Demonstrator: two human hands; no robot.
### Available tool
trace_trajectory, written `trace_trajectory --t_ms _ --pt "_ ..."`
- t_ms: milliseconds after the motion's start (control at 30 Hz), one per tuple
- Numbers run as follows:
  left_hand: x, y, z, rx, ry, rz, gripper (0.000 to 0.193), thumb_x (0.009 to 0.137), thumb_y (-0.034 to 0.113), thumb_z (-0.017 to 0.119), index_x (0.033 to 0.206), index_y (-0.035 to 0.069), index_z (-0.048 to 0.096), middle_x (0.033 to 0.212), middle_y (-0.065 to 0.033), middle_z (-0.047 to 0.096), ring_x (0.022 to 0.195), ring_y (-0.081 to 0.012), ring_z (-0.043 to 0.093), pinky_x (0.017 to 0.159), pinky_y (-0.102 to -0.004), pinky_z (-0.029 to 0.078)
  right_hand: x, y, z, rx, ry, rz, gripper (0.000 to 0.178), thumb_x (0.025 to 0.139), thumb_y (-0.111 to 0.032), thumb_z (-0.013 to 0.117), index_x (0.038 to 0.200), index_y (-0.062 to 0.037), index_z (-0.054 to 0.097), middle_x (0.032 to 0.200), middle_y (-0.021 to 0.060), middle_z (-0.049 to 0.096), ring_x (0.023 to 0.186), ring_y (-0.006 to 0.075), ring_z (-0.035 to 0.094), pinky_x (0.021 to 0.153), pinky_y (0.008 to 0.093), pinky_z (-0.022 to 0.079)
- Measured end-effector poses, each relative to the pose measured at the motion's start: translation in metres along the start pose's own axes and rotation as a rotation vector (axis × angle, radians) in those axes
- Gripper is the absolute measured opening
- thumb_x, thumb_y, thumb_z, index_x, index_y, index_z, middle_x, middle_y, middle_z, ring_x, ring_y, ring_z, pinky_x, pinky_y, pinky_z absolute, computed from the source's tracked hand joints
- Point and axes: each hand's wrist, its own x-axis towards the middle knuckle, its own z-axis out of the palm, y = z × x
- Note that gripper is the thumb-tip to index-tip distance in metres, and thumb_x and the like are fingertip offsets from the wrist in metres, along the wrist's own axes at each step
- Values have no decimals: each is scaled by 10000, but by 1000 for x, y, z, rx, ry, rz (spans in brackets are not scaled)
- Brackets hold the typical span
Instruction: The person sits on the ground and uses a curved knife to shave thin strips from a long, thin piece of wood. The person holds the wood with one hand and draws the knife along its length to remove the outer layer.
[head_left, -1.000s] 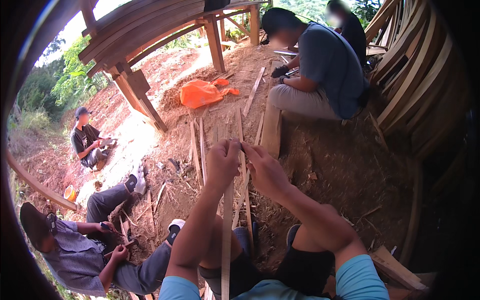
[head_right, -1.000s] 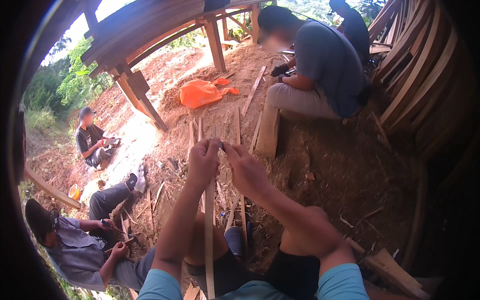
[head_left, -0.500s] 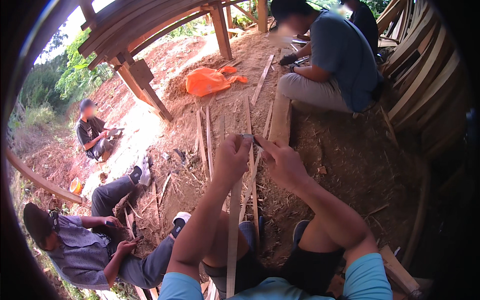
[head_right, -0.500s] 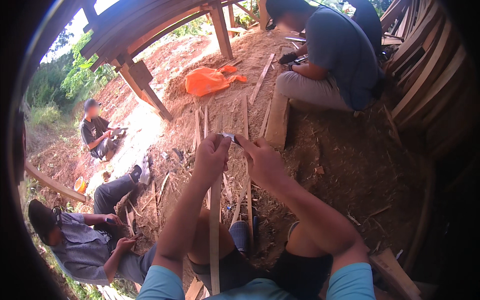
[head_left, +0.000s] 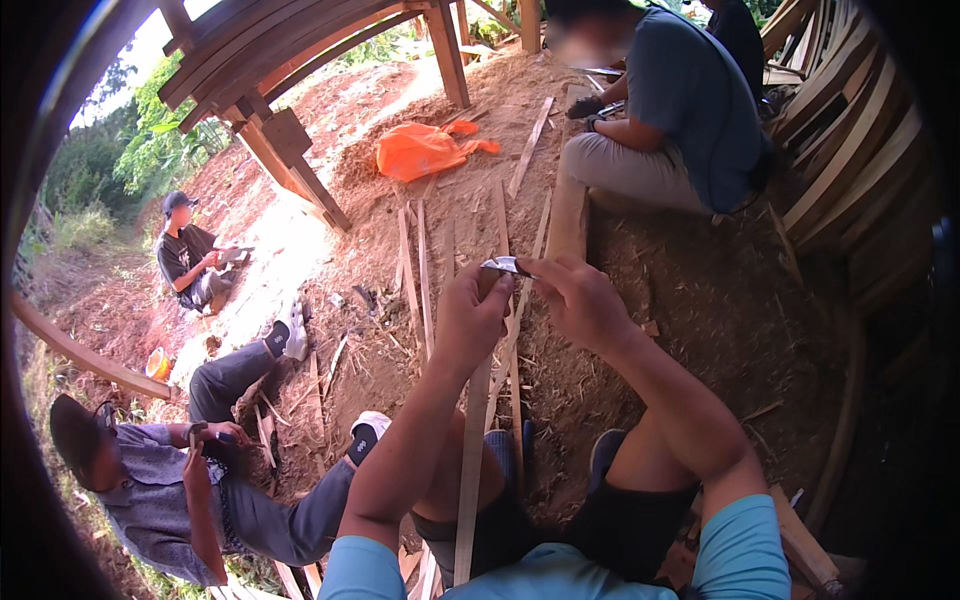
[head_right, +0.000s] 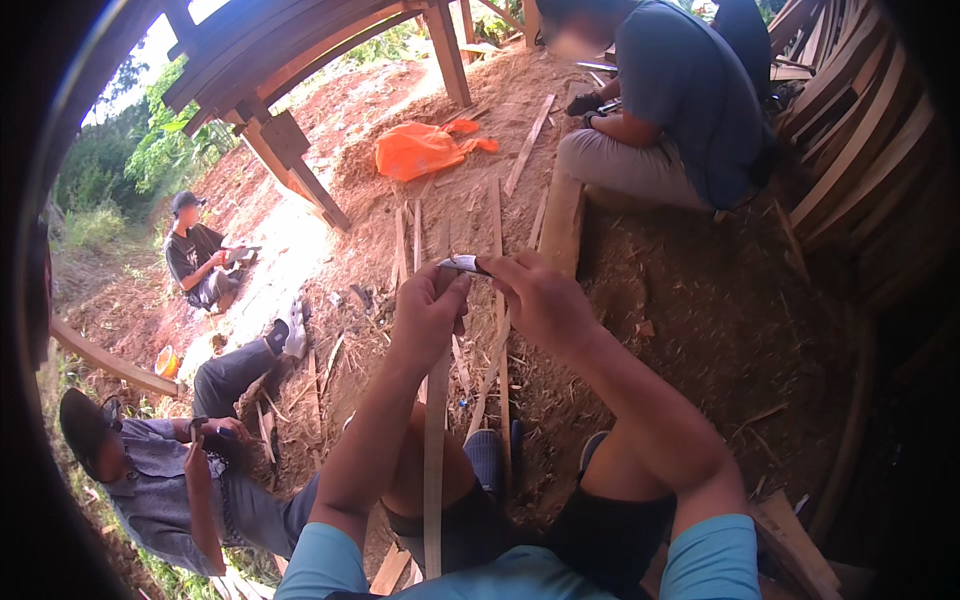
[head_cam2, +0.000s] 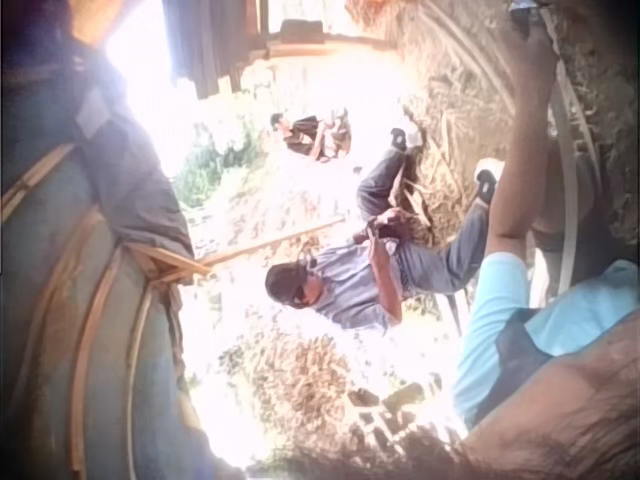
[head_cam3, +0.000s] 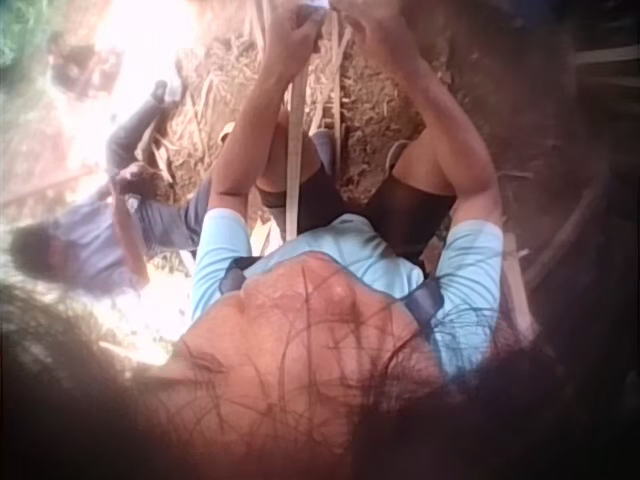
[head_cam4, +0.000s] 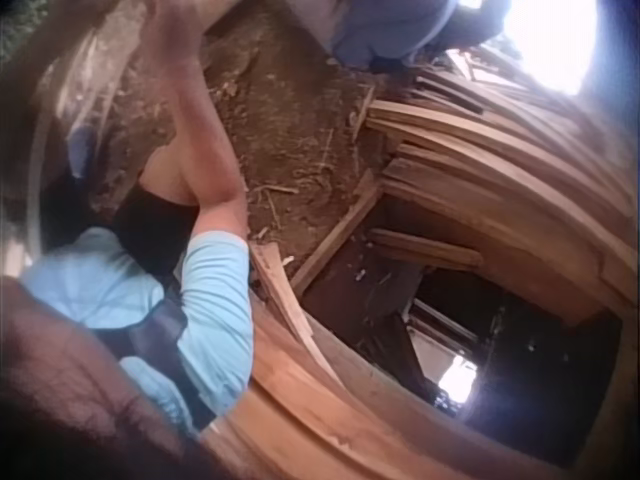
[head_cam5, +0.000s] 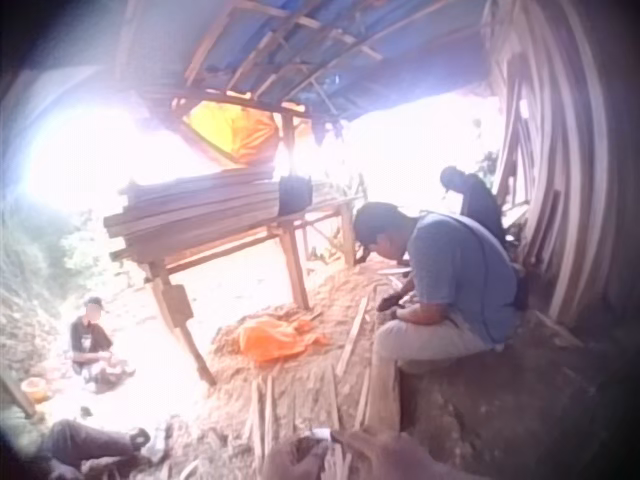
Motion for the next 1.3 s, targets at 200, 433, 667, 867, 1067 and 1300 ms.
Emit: trace_trajectory --t_ms 200,433,667,867,1067,1300 --pt "-8 4 -1 -13 19 -17 119 924 140 563 885 28 560 613 17 519 486 -58 479 432 -226 401 6 5 -3 22 17 -24 288 857 -114 610 1141 -161 624 853 98 588 764 303 635 639 392 521" --pt "-33 7 29 -30 -201 -32 131 927 157 565 907 27 566 638 -10 555 493 -61 507 425 -218 404 20 85 -3 -127 317 298 250 884 -135 569 1121 -113 646 912 144 631 827 339 630 729 418 498" --pt "-35 23 8 -307 -163 -163 338 962 283 464 1130 6 563 668 14 494 571 -74 464 505 -237 399 -4 7 -26 -30 277 160 272 892 -120 572 1155 -72 622 898 144 633 816 291 627 725 372 484" --pt "-42 29 3 -670 -165 -404 355 955 294 417 1123 18 565 708 16 476 612 -106 444 554 -275 396 -18 -38 -33 63 171 15 303 873 -135 598 1175 -109 607 840 168 613 751 332 626 676 398 498" --pt "-48 32 2 -659 -40 -324 200 937 242 453 908 67 545 718 3 491 575 -113 474 506 -286 403 -25 -51 -24 165 98 -121 306 865 -92 610 1170 -68 609 848 154 606 744 304 617 677 373 489" --pt "-54 31 4 -573 16 -156 114 929 163 493 921 64 550 668 4 507 443 -81 436 376 -216 335 -23 -51 -28 228 -9 -87 317 845 -11 602 1162 -31 613 829 133 589 735 262 613 682 341 488"
